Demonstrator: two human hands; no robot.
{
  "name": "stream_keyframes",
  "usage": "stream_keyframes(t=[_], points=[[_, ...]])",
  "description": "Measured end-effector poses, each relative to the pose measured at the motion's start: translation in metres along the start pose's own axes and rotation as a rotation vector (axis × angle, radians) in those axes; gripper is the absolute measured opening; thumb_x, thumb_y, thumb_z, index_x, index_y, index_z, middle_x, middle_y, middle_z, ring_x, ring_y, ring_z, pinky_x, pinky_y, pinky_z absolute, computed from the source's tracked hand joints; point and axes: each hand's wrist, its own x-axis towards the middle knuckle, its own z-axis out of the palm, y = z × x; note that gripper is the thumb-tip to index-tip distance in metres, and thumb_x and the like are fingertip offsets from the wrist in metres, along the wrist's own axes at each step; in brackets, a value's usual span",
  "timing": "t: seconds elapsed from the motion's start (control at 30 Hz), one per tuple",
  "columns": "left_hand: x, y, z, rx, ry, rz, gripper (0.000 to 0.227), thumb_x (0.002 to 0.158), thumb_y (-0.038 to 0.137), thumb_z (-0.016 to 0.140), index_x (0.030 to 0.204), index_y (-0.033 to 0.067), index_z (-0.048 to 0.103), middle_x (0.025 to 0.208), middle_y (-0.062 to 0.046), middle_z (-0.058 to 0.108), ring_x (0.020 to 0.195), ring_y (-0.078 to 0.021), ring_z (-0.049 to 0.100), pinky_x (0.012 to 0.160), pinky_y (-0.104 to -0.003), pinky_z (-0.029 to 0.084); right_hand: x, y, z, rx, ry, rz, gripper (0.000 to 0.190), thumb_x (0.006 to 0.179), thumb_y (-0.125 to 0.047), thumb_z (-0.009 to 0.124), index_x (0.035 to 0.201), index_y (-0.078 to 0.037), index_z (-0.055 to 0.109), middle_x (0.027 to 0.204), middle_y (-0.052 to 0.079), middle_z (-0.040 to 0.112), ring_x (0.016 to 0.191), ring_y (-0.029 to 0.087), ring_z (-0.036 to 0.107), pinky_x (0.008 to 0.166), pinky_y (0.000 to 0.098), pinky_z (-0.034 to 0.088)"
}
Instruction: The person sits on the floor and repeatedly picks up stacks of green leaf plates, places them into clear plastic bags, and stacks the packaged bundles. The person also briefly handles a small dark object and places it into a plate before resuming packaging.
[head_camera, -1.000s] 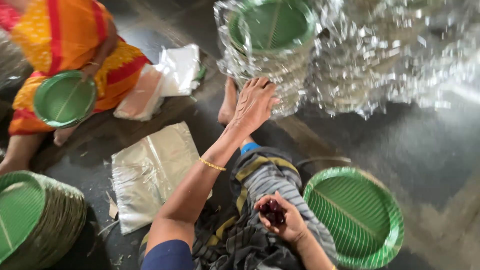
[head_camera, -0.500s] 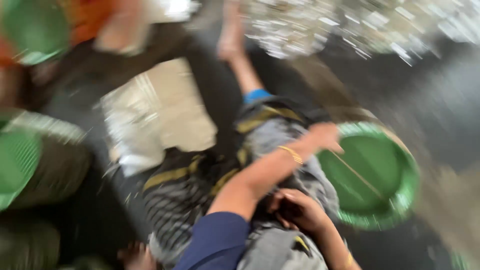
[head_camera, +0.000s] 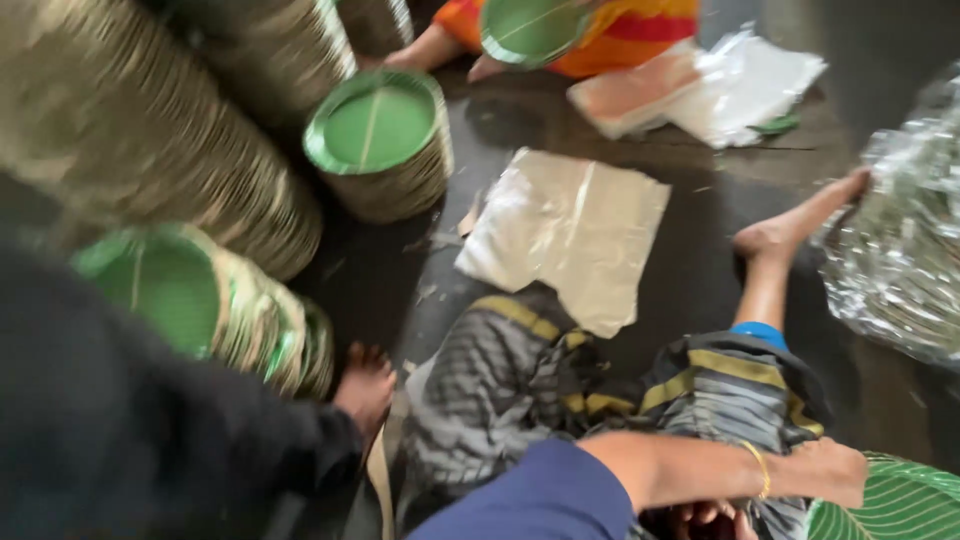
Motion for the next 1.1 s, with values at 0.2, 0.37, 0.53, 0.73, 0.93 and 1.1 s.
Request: stream_keyframes(t=[0.2,0.37,0.53,0.73,0.93,1.1], points=[[-0.053,-0.104,-0.12,-0.196,0.437,0.338,0.041,0.062,0.042,0.082,0.084,0.0082,0.076,0.078,-0.012,0.075,0.077,-0.0288,0.075,0.072,-0.041,0.059,0.022,-0.017,0.004,0.38,0.088,0.118,0.071,0.117,-0.059,0.037,0.149,0.002,0.054,0.141,0.027,0.052,0.107,0.044,0.062,0.084,0.0525,0.053],[-0.22,-0.216,-0.289,-0.111,0.773,-0.076,0.027,0.07,0.023,0.081,0.089,0.004,0.073,0.097,-0.017,0.07,0.094,-0.0355,0.069,0.082,-0.044,0.055,0.061,-0.017,0.008,0.356,0.387,0.267,0.074,0.109,-0.06,0.048,0.157,-0.003,0.05,0.162,0.03,0.036,0.144,0.048,0.039,0.108,0.0583,0.039],[-0.406,-0.233,-0.378,0.34,1.089,-0.432,0.026,0.085,0.028,0.073,0.091,0.0029,0.068,0.102,-0.017,0.064,0.093,-0.0328,0.068,0.079,-0.044,0.056,0.088,0.012,-0.072,0.762,0.241,0.326,0.068,0.125,-0.053,0.046,0.162,0.003,0.034,0.177,0.035,0.02,0.159,0.051,0.025,0.124,0.0632,0.028],[-0.606,-0.146,-0.438,0.707,1.353,-0.844,0.031,0.084,0.027,0.076,0.1,0.0021,0.069,0.105,-0.015,0.061,0.103,-0.0351,0.057,0.092,-0.045,0.045,0.116,0.046,-0.096,0.746,-0.1,0.407,0.079,0.11,-0.059,0.038,0.161,0.002,0.032,0.166,0.029,0.016,0.149,0.043,0.028,0.117,0.0541,0.028],[-0.679,-0.24,-0.41,0.705,1.263,-1.342,0.01,0.082,0.008,0.075,0.091,0.0056,0.072,0.106,-0.012,0.065,0.108,-0.0328,0.063,0.082,-0.045,0.054,0.1,0.047,-0.165,0.896,-0.125,0.441,0.053,0.125,-0.034,0.021,0.168,-0.004,0.031,0.173,0.028,0.02,0.158,0.04,0.019,0.127,0.0561,0.024],[-0.711,-0.239,-0.42,0.522,1.339,-1.201,0.011,0.074,0.017,0.078,0.075,0.0065,0.073,0.086,-0.014,0.068,0.088,-0.0339,0.067,0.072,-0.048,0.053,0.115,0.045,-0.13,0.853,-0.194,0.463,0.07,0.114,-0.051,0.033,0.165,-0.004,0.029,0.173,0.025,0.016,0.157,0.038,0.018,0.125,0.0537,0.022]])
